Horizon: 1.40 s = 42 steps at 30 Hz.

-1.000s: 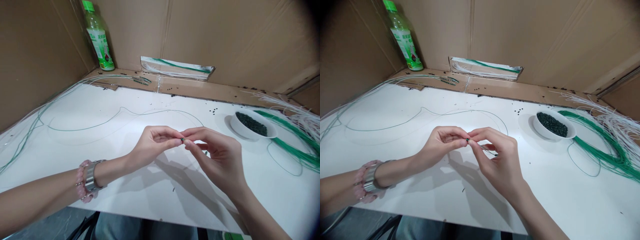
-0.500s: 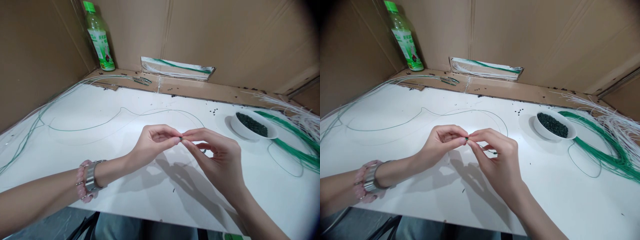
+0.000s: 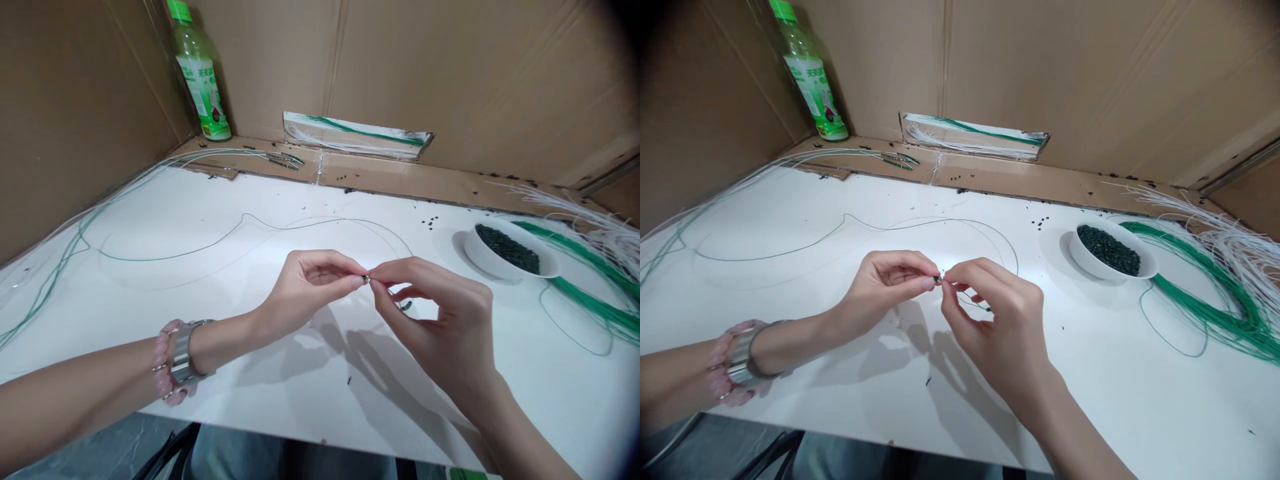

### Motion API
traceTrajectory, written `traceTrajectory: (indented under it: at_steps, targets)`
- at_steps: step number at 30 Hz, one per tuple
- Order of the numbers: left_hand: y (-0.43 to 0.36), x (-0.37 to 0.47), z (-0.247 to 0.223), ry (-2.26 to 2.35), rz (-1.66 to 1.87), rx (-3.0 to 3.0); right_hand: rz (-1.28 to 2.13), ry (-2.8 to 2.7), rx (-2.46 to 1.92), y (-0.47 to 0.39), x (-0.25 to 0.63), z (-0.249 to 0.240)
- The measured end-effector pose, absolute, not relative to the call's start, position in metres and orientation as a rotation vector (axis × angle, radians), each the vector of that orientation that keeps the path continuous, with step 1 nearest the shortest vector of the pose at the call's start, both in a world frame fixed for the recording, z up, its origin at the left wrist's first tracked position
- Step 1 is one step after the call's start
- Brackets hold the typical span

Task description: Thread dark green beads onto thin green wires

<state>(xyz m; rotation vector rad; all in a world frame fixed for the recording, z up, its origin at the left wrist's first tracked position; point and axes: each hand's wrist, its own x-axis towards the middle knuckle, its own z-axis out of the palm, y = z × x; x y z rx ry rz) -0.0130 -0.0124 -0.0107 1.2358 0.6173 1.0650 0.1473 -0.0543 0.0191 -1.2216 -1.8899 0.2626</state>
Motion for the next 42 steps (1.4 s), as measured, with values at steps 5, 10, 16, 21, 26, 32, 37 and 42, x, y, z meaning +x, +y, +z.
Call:
traceTrajectory:
  at_steps: [5, 10, 16, 21, 26, 32, 37, 42]
  targets:
    - [-0.0124, -0.0139, -0.0124, 0.640, 1.063, 1.271, 0.218, -1.932, -1.200, -0.0537, 0.1477, 0.0177]
    - [-0.0126, -0.0131, -0.0135, 0.661, 1.053, 1.273, 0.215, -1.950, -1.207, -0.0534, 0.1484, 0.0163]
    - [-0.0117, -0.0124, -0.0118, 0.691, 1.022, 1.278, 0.222, -1.972, -1.224, -0.0535, 0.1479, 0.0162]
    - [-0.0112, -0.0133, -0.0131, 0.740, 1.052, 1.343, 0.255, -1.997, -1.227, -0.0526, 0.1504, 0.0157]
    - [-0.0104, -0.0154, -0.0161, 0.749, 1.065, 1.391, 0.262, -1.978, -1.218, -0.0512, 0.1521, 0.0150]
    - [-0.0097, -0.0150, -0.0141, 0.740, 1.032, 1.371, 0.269, -1.963, -1.197, -0.0499, 0.1524, 0.0161]
    - [-0.0087, -0.0142, -0.0131, 0.718, 1.012, 1.402, 0.302, -1.928, -1.204, -0.0488, 0.1517, 0.0144]
    - [-0.0062, -0.0146, -0.0133, 0.785, 1.029, 1.683, 0.349, -1.915, -1.258, -0.0478, 0.1493, 0.0114]
